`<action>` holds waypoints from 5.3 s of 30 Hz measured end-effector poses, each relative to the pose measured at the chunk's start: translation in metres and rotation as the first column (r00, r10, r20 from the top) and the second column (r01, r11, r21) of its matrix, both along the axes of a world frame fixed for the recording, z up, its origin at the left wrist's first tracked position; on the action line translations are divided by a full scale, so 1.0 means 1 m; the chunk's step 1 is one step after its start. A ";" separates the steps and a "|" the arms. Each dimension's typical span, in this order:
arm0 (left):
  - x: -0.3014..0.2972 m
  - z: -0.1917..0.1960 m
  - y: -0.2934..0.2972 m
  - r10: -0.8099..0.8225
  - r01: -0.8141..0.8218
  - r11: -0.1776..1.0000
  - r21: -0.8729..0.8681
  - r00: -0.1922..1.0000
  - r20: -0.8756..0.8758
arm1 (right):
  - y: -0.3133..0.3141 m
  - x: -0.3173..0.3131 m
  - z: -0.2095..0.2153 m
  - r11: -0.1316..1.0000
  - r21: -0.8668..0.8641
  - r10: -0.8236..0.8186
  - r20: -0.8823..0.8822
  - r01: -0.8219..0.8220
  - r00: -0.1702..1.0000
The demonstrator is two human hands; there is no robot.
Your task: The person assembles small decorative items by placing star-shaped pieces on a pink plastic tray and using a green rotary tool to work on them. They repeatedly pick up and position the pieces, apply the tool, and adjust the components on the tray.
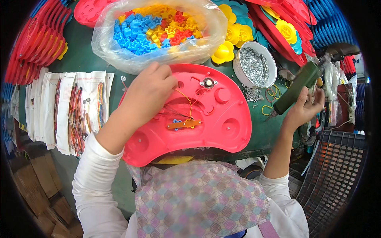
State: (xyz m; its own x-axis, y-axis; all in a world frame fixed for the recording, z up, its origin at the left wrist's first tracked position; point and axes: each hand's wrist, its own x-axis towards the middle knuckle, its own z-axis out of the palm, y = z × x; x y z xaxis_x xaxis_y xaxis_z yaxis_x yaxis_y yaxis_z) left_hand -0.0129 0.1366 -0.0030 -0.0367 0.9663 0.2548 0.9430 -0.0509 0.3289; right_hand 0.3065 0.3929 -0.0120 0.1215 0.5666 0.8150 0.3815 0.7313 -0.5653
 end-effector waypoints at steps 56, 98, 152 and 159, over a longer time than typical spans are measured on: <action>0.031 0.064 -0.076 0.283 -0.271 0.903 -0.334 0.959 -0.015 | -0.151 -0.147 -0.005 0.695 -0.426 0.683 0.643 -0.580 0.346; 0.034 0.019 -0.046 0.366 -0.391 0.914 -0.105 0.688 0.626 | -0.112 -0.177 -0.007 0.319 -0.280 0.839 0.527 -0.906 0.133; 0.047 -0.033 -0.005 0.339 -0.345 0.927 0.151 0.939 0.062 | -0.089 -0.172 -0.007 0.553 -0.439 0.728 0.668 -0.708 0.155; 0.046 -0.030 -0.004 0.284 -0.284 0.953 0.104 0.959 0.009 | -0.097 -0.143 -0.004 0.682 -0.376 0.637 0.727 -0.627 0.256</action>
State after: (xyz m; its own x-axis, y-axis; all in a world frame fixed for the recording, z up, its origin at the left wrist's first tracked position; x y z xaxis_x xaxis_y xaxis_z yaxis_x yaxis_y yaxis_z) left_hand 0.0333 0.1326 -0.0330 -0.3041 0.8845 0.3538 0.9253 0.1859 0.3306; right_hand 0.1635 0.2958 -0.0161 -0.9238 0.1703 0.3429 0.0547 0.9451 -0.3221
